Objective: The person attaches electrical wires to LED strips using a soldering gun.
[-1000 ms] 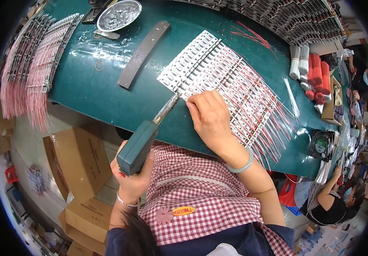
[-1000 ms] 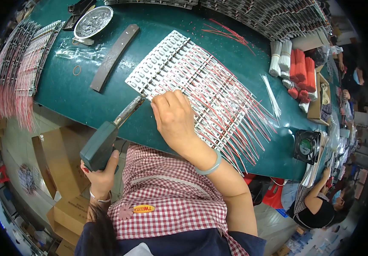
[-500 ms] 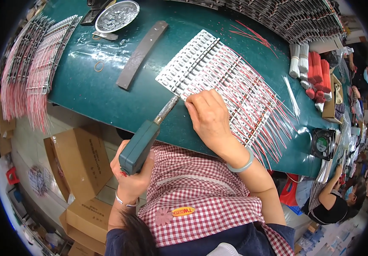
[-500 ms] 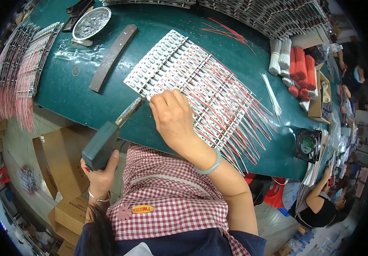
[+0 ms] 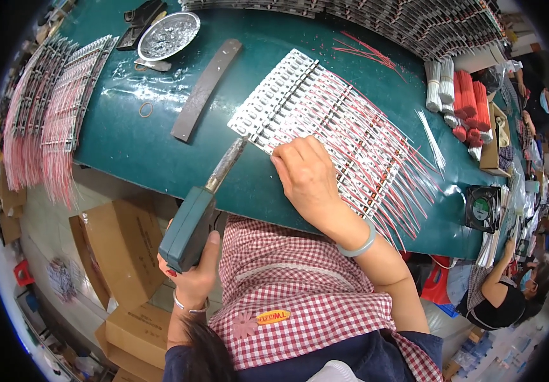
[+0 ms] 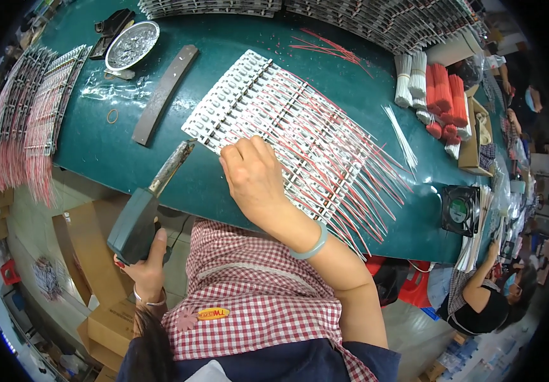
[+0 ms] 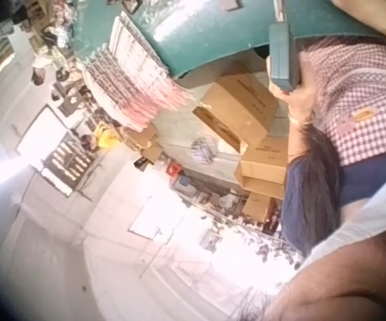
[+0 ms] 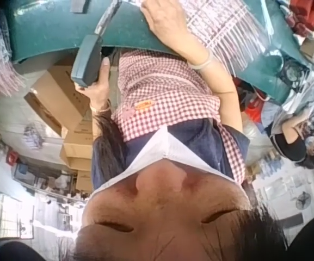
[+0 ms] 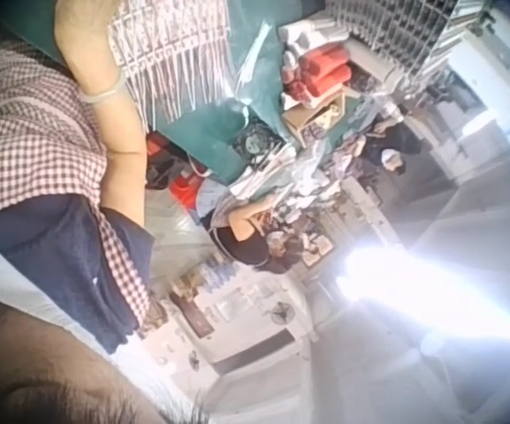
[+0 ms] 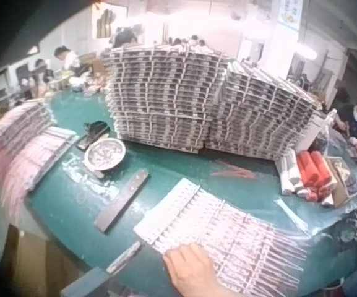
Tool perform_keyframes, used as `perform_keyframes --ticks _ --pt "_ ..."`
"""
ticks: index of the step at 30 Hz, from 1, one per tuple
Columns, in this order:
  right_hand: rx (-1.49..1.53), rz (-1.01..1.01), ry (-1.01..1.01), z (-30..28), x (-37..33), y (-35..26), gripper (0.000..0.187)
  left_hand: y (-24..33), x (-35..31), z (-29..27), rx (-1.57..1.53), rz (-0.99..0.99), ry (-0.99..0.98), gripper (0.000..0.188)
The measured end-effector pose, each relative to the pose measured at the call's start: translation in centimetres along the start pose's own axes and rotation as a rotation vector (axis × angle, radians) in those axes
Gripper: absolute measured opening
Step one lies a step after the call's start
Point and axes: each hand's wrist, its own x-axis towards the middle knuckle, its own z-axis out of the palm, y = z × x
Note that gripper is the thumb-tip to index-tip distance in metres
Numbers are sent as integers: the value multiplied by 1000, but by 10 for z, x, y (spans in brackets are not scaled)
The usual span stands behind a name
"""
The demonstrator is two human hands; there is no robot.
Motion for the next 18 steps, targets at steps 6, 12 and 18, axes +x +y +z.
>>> perform_keyframes --ticks 6,12,18 --pt "-6 13 -81 -10 9 7 11 -4 2 0 -40 -1 17 30" --pt "-148 86 72 -83 42 61 39 -5 7 -14 -181 -74 171 29" --pt "-82 326 -207 -97 16 134 52 -16 12 -15 -333 -117 246 25"
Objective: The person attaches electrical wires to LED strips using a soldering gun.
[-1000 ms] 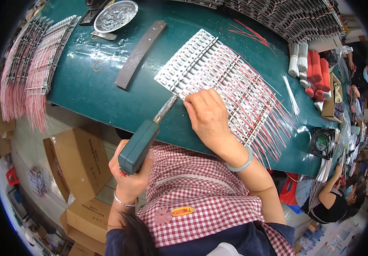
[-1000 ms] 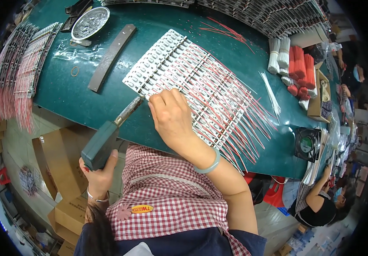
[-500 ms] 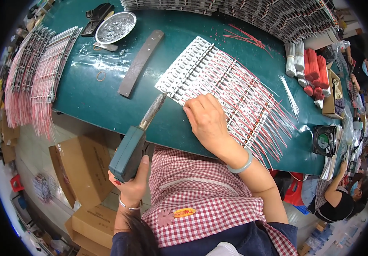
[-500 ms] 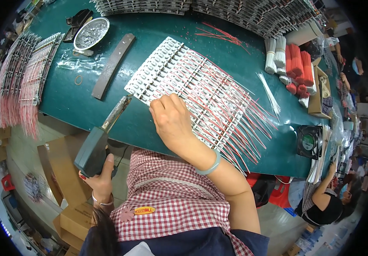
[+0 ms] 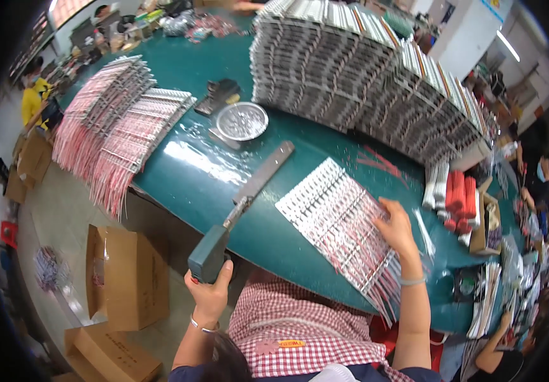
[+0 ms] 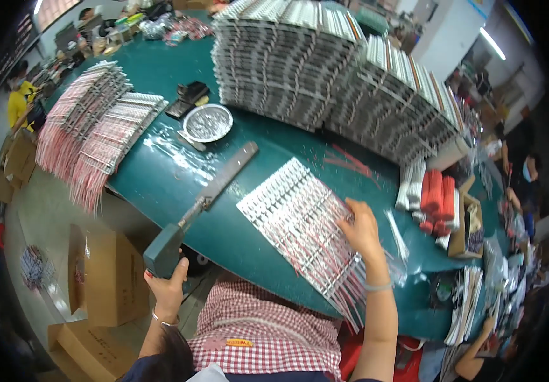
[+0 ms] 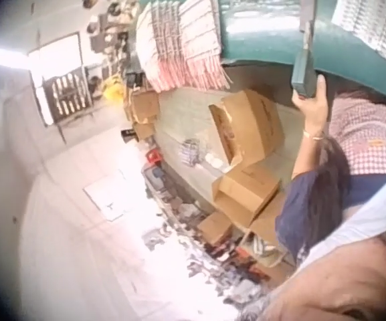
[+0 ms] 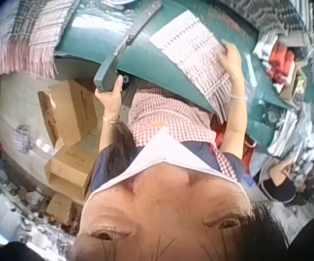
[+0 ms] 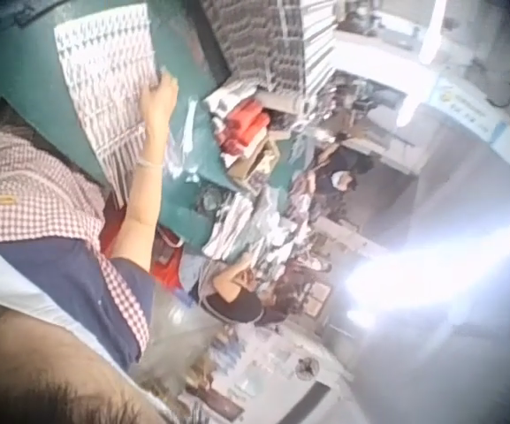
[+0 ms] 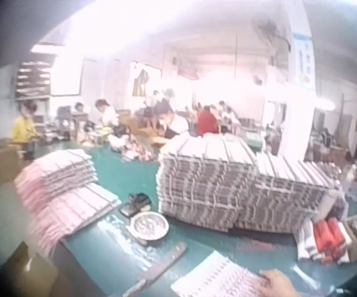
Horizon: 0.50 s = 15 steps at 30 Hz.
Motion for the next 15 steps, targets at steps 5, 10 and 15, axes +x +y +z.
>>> perform_keyframes --ticks 5,10,15 --pt "5 93 -109 -9 11 -14 58 -4 -11 -15 23 -39 8 27" --pt "41 103 -160 -8 18 0 62 -7 -11 -18 -6 -117 39 37" --pt "221 295 -532 -29 10 2 60 -18 -8 -33 -16 -114 120 36"
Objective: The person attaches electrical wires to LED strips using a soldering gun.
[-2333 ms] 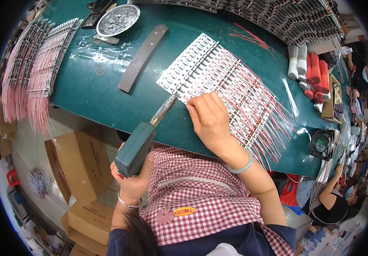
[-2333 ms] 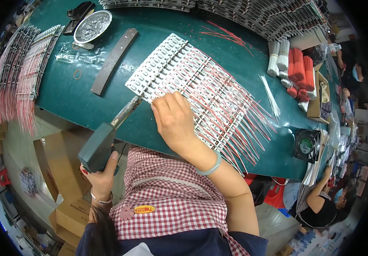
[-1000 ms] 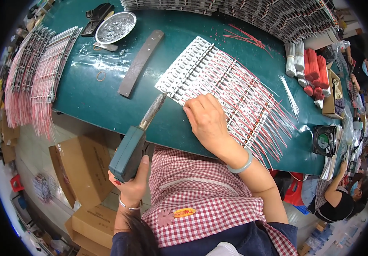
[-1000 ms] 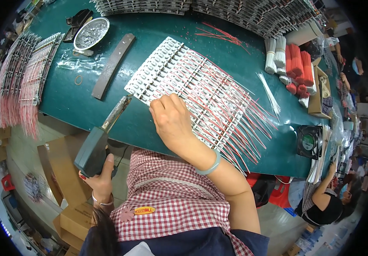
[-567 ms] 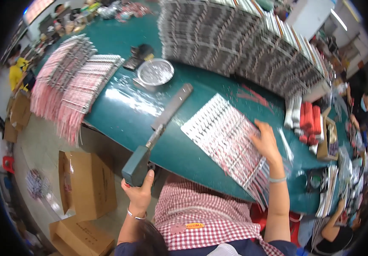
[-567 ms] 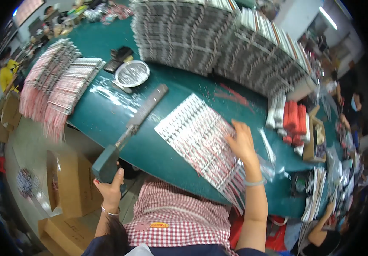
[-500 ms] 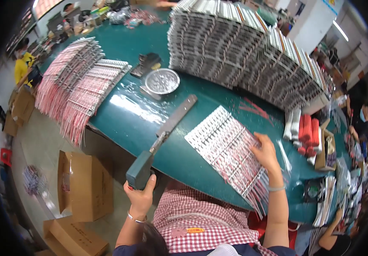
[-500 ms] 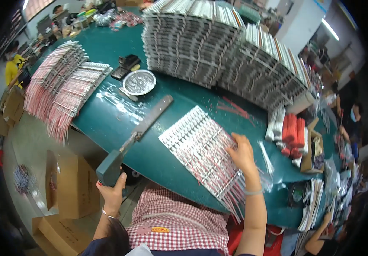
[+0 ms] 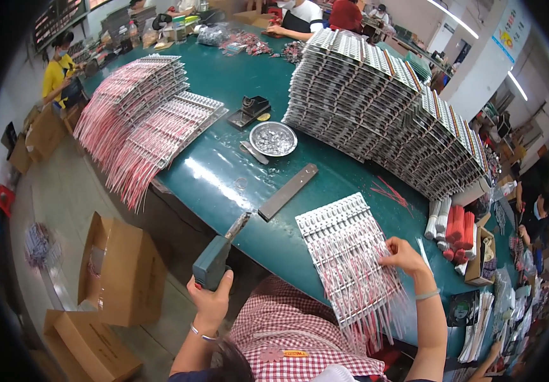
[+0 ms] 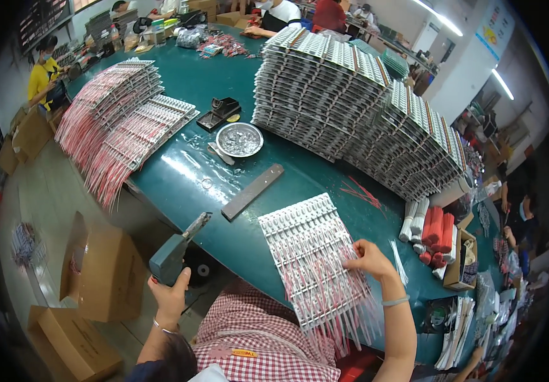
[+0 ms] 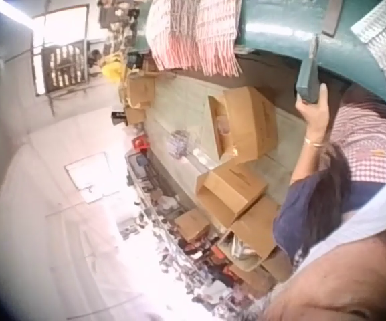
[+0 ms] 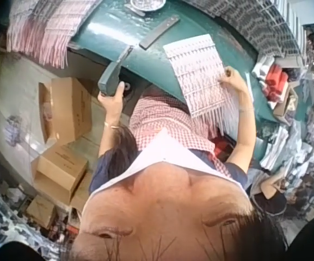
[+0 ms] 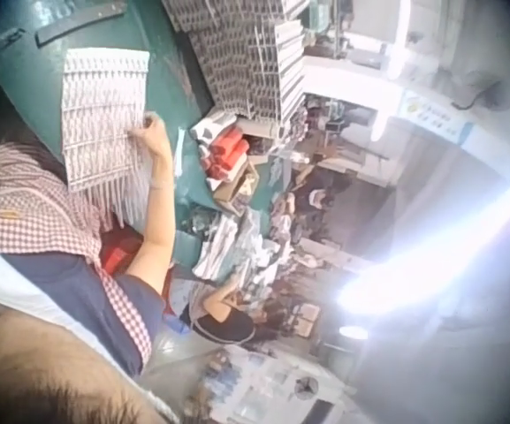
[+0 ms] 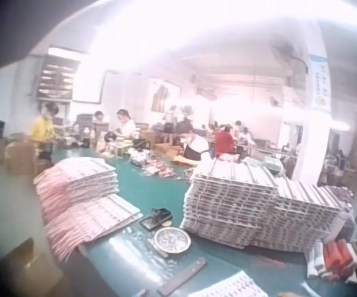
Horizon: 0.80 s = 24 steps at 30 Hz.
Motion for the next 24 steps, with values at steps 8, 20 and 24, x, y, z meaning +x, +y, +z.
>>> perform_keyframes --ticks 8,20,24 --pt "608 -117 -40 13 -58 -67 50 -42 21 -23 -24 158 281 23" --pt "833 -300 -168 122 154 -287 50 20 36 -77 -136 368 771 22" --pt "1181 -326 -87 223 226 -378 37 21 13 -104 -116 432 905 22"
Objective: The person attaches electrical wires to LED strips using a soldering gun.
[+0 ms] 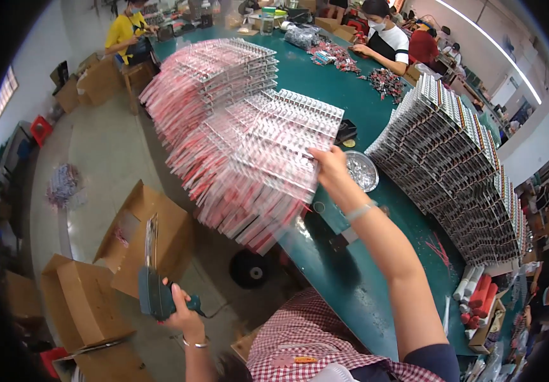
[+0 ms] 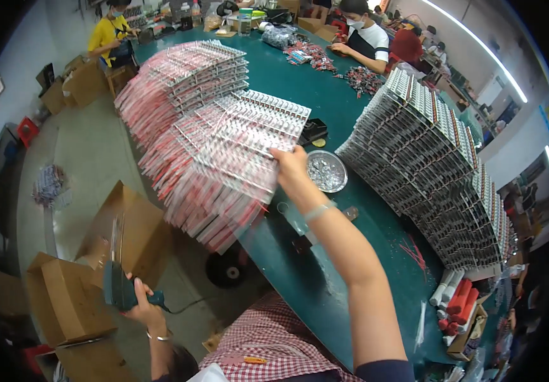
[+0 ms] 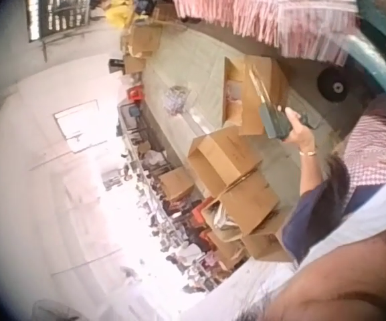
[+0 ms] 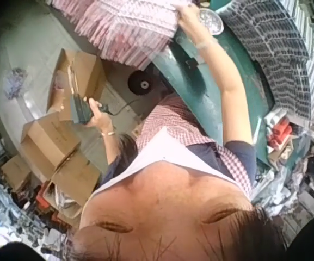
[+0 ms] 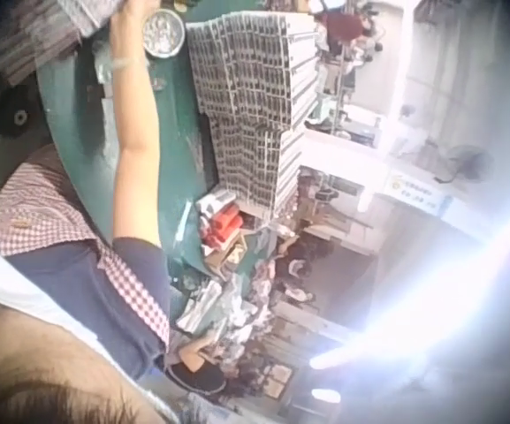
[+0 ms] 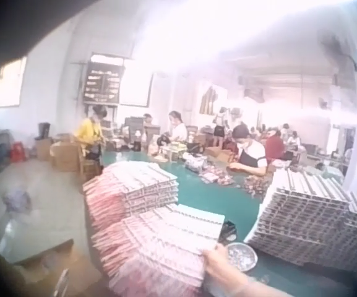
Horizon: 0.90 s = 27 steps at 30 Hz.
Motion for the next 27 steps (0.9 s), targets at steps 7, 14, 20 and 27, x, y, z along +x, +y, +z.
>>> perform_keyframes --ticks 7,14,20,27 --pt "-395 -10 106 83 67 83 40 -3 -15 -61 154 44 225 22" --pt "-640 161 -165 86 75 95 69 -15 -15 -47 209 -39 179 21" --pt "-970 -401 -398 14 7 14 53 -1 -31 22 1 -61 -18 21" --pt "-1430 -1497 268 -121 -90 -207 39 -17 -52 60 -38 -180 -231 22"
